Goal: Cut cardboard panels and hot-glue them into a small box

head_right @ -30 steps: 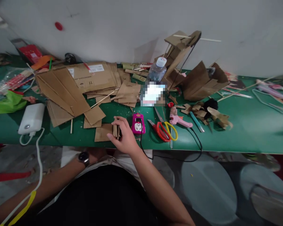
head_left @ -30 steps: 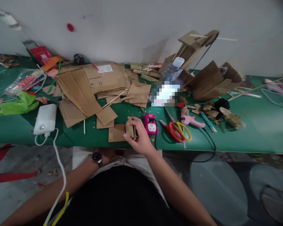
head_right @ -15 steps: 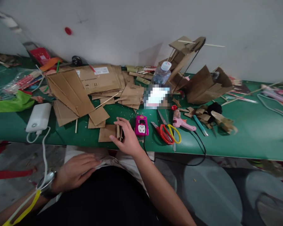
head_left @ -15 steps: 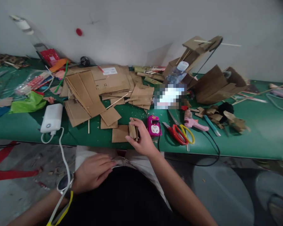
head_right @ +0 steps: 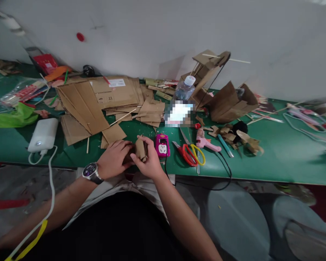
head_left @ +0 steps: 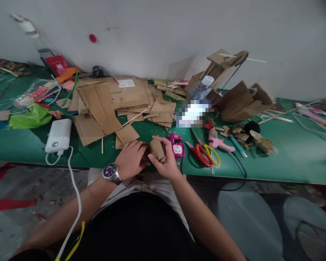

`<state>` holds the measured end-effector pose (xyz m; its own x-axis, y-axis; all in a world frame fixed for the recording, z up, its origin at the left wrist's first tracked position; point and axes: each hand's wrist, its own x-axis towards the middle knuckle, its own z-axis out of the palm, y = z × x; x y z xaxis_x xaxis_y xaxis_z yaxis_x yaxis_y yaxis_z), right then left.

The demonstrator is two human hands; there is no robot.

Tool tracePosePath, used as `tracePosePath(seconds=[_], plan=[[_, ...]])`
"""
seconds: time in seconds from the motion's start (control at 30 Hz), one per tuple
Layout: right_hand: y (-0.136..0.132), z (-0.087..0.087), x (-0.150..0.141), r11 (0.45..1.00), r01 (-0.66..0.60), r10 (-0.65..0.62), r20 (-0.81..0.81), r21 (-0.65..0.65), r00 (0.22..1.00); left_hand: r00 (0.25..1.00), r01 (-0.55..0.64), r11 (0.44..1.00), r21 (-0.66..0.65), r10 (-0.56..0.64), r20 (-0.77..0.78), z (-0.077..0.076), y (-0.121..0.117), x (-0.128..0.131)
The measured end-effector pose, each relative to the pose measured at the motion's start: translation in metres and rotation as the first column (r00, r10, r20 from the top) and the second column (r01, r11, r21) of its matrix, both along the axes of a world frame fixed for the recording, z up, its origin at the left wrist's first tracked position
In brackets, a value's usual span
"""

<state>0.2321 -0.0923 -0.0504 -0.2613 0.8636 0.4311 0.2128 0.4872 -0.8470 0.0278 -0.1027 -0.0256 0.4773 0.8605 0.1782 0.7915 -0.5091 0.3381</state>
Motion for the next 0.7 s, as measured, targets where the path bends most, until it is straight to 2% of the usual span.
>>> tracePosePath(seconds=[0.1, 0.2, 0.37, 0.47, 0.63, 0.7], plan=[[0.0, -0.001, 0.0, 1.0, -0.001, 0.002, -0.029, 0.013, 1.0, 0.993, -0.108, 0.994, -0.015, 0.109, 0.036, 0.0, 0.002, 0.008], [0.001, -0.003, 0.0, 0.999, 0.003, 0.0, -0.064, 0.042, 0.998, 0.987, -0.143, 0.989, -0.028, 0.145, 0.072, -0.003, 0.006, 0.017], [0.003, -0.006, 0.002, 1.0, 0.006, -0.005, -0.041, 0.03, 0.999, 0.991, -0.071, 0.997, -0.029, 0.074, 0.112, -0.004, 0.01, 0.023], [0.005, -0.005, 0.003, 1.0, -0.001, 0.002, -0.03, 0.03, 1.0, 0.971, 0.007, 0.999, -0.054, 0.006, 0.238, -0.002, 0.01, 0.019], [0.008, 0.003, 0.006, 0.983, -0.178, 0.18, -0.038, 0.049, 0.983, 0.888, 0.094, 0.99, -0.107, -0.035, 0.459, -0.003, 0.009, 0.003], [0.008, 0.006, 0.006, 0.977, -0.208, 0.21, -0.044, 0.05, 0.977, 0.856, 0.081, 0.987, -0.136, 0.001, 0.518, -0.005, 0.006, -0.005]])
